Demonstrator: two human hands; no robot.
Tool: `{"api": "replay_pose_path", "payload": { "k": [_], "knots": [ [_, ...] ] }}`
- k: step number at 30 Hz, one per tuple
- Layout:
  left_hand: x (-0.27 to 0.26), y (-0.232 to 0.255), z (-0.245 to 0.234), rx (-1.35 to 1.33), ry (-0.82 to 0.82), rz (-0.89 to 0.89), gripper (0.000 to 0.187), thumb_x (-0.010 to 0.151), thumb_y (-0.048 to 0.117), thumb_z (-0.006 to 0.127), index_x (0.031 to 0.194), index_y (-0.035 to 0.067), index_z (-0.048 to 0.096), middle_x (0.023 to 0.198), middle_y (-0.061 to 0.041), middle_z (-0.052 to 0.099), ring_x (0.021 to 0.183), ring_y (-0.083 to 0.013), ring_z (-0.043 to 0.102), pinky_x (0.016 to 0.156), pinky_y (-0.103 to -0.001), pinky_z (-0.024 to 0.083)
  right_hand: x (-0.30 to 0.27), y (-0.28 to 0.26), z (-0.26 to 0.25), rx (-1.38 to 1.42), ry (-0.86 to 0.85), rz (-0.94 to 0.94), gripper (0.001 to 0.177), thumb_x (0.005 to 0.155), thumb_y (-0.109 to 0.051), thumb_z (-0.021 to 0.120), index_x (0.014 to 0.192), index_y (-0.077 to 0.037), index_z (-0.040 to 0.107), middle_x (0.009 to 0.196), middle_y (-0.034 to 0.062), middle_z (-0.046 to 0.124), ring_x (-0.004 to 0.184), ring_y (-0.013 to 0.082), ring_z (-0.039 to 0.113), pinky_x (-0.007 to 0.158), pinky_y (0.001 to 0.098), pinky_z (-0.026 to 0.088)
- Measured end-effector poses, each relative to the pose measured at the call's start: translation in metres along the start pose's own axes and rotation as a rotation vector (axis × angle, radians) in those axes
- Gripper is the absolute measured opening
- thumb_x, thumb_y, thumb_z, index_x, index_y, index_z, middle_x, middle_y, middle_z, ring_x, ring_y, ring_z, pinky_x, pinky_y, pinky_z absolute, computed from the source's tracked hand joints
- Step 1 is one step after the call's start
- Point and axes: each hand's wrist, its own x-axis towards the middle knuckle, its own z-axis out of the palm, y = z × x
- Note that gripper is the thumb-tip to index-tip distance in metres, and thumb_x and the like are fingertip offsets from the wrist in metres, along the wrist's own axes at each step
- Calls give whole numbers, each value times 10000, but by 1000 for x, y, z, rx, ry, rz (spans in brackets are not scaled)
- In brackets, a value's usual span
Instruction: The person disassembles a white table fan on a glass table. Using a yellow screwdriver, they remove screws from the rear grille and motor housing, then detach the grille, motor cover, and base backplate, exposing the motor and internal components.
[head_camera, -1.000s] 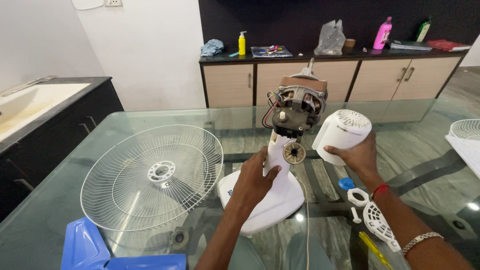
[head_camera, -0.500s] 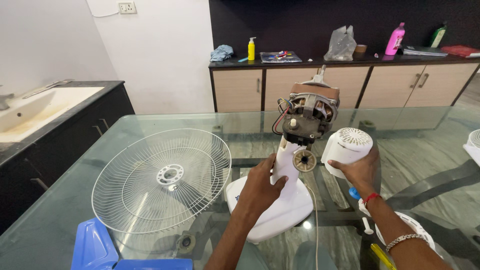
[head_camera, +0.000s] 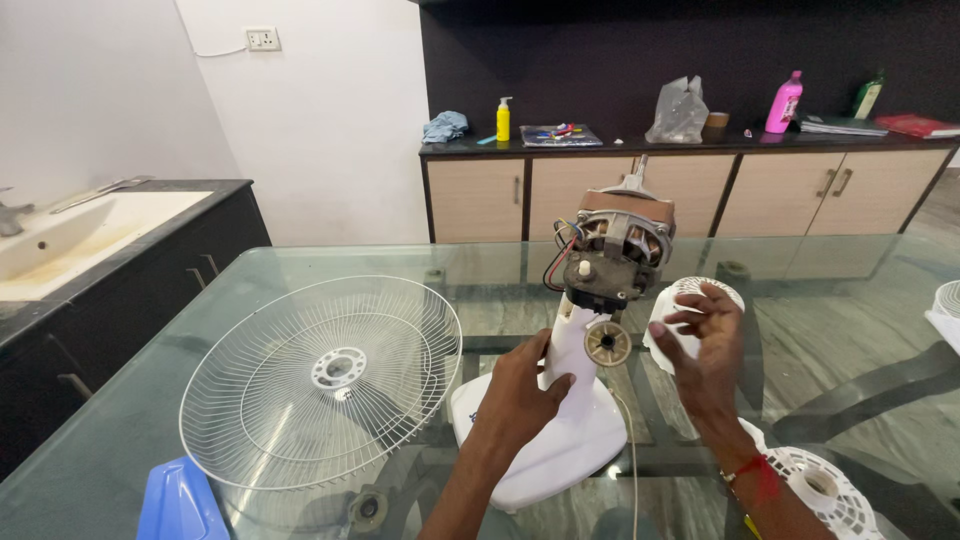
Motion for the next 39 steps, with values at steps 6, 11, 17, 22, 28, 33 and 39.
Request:
{"api": "replay_pose_path", "payload": {
  "k": [6, 11, 17, 22, 28, 33, 39],
  "knots": [
    [-2, -1, 1, -22, 25, 12, 569, 807, 66, 814, 1321, -14, 582, 1176, -202, 713, 1102, -335, 726, 928, -390, 603, 8, -47, 33, 516, -312, 187, 1239, 678, -415, 914, 1646, -117, 200, 1420, 150, 568, 1255, 256, 585, 1021, 417, 491],
    [-1, -3, 3, -31, 66, 68, 603, 789, 58, 821, 1337, -18, 582, 1151, -219, 720, 1068, -345, 741, 903, -378, 622, 5, -65, 54, 384, -227, 298, 1296, 545, -234, 940, 1584, -181, 167, 1362, 121, 576, 1205, 263, 588, 954, 462, 517],
    [-3, -1, 6, -2, 103, 78, 599, 773, 47, 814, 1330, -8, 601, 1125, -220, 730, 1032, -365, 736, 889, -395, 614, -2, -74, 69, 330, -152, 250, 1208, 644, -179, 915, 1611, -127, 194, 1403, 134, 579, 1302, 242, 565, 1050, 412, 469],
    [-3, -1, 4, 20, 119, 92, 599, 760, 47, 824, 1318, -9, 612, 1098, -222, 733, 1012, -368, 735, 876, -408, 607, -2, -86, 80, 255, -80, 286, 1182, 643, -177, 923, 1581, -113, 206, 1281, 102, 561, 1227, 219, 568, 925, 394, 537],
    [-3, -2, 7, 8, 133, 103, 570, 753, 37, 816, 1289, -12, 630, 1098, -213, 738, 1004, -353, 747, 889, -390, 616, 9, -107, 102, 217, -1, 313, 1170, 633, -195, 940, 1521, -75, 187, 1200, 105, 589, 1118, 192, 629, 892, 345, 598],
    [-3, -3, 6, 49, 115, 76, 547, 760, 34, 819, 1274, -21, 637, 1088, -214, 745, 1000, -351, 741, 895, -386, 612, 13, -112, 110, 154, 19, 356, 1175, 604, -239, 962, 1500, -45, 225, 1188, 103, 628, 1090, 184, 646, 876, 329, 586],
    [-2, -6, 6, -3, 114, 107, 604, 770, 41, 813, 1329, -30, 595, 1139, -218, 726, 1020, -340, 747, 905, -369, 632, 2, -95, 88, -31, -14, 196, 1203, 611, -294, 976, 1529, -25, 247, 1229, 141, 585, 1111, 190, 607, 874, 332, 558]
  ]
}}
